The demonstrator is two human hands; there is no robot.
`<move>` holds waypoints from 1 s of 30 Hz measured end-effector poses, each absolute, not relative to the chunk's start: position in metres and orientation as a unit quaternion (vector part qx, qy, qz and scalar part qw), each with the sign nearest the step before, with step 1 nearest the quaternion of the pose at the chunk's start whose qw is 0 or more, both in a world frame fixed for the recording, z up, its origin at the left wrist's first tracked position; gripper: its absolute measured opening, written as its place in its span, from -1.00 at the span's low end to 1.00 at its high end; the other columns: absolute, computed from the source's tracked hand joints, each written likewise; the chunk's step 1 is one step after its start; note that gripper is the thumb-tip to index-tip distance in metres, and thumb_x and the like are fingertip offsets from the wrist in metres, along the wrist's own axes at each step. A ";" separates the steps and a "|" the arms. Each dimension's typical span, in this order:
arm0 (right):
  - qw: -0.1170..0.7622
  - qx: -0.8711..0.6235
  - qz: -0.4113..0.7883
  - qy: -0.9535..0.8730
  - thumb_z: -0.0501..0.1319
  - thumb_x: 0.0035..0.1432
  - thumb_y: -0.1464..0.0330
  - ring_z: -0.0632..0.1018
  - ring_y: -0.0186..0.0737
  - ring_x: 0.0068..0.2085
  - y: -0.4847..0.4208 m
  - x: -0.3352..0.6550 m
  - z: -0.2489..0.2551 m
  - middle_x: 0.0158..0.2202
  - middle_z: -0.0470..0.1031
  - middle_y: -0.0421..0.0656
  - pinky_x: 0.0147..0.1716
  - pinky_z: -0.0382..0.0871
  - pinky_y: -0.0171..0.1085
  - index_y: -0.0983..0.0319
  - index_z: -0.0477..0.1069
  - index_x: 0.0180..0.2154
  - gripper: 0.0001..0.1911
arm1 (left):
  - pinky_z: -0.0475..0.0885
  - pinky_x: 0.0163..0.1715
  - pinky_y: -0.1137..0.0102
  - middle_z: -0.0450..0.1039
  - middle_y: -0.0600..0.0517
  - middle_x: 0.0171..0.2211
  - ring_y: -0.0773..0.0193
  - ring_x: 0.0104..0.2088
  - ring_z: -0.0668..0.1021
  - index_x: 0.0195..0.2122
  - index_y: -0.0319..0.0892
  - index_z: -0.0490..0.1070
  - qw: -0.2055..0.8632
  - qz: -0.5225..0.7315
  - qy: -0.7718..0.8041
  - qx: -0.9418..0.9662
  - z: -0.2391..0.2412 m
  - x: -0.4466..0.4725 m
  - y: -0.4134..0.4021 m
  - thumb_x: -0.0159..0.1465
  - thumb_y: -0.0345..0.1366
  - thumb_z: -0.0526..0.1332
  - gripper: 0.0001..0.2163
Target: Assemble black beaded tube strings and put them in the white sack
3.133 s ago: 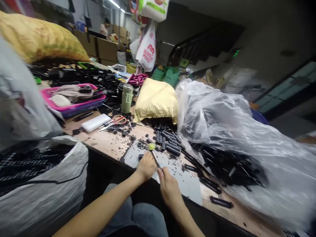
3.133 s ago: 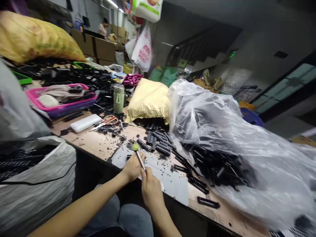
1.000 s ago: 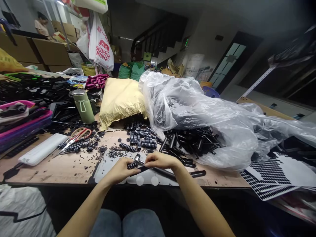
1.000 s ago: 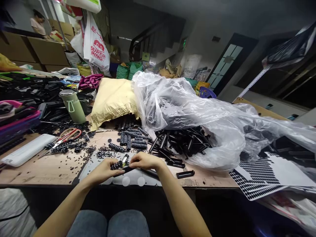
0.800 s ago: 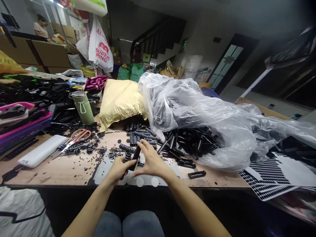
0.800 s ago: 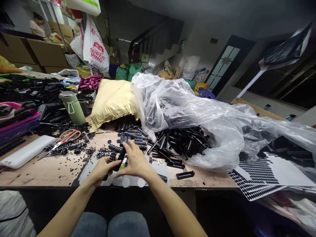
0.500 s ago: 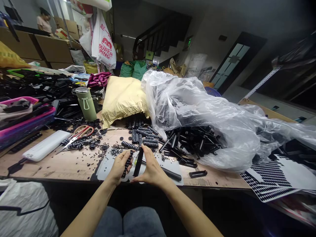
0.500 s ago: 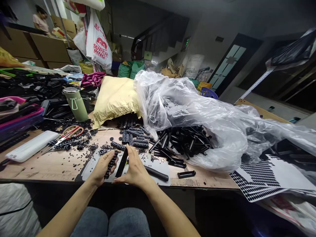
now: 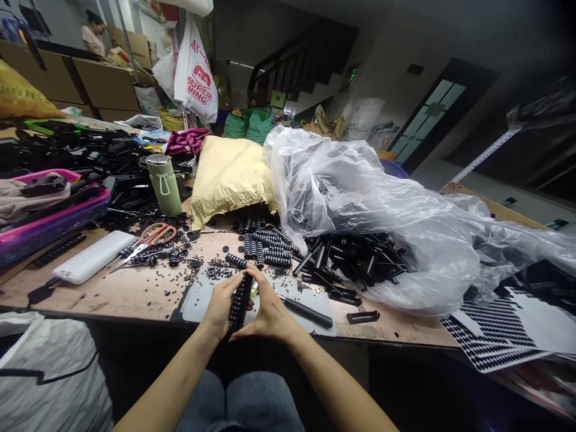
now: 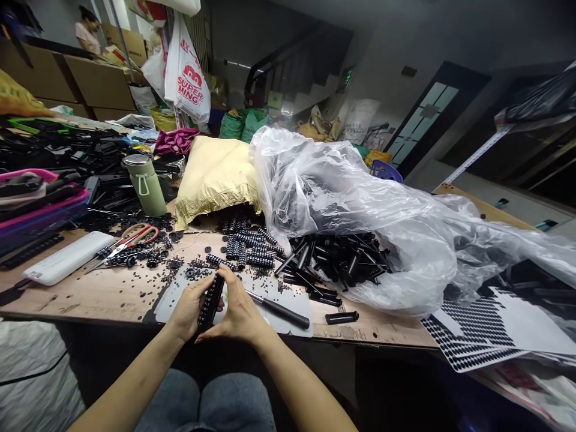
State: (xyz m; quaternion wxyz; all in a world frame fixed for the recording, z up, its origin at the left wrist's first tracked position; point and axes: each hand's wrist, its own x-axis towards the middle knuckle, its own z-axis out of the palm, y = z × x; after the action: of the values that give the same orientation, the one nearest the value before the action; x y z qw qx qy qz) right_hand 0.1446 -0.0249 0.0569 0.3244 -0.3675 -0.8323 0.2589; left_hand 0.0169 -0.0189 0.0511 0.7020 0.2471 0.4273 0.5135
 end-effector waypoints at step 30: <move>0.203 -0.678 0.140 -0.693 -0.30 0.26 0.19 0.39 -0.29 -0.56 -0.058 0.187 0.046 -0.57 0.34 -0.23 -0.57 0.12 -0.36 0.19 0.20 -0.35 -0.61 | 0.18 -0.10 0.17 0.37 -0.11 -0.11 0.14 -0.09 0.37 0.03 -0.19 0.22 -0.019 0.151 0.452 0.879 -0.009 -0.028 -0.016 0.17 -0.59 -0.11 -0.57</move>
State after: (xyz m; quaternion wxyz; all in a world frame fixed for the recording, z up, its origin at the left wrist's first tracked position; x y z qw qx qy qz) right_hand 0.1872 -0.0579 0.0463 0.2030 -0.6776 -0.6928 0.1400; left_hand -0.0279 -0.0158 -0.0087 -0.0187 0.8791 0.4518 0.1505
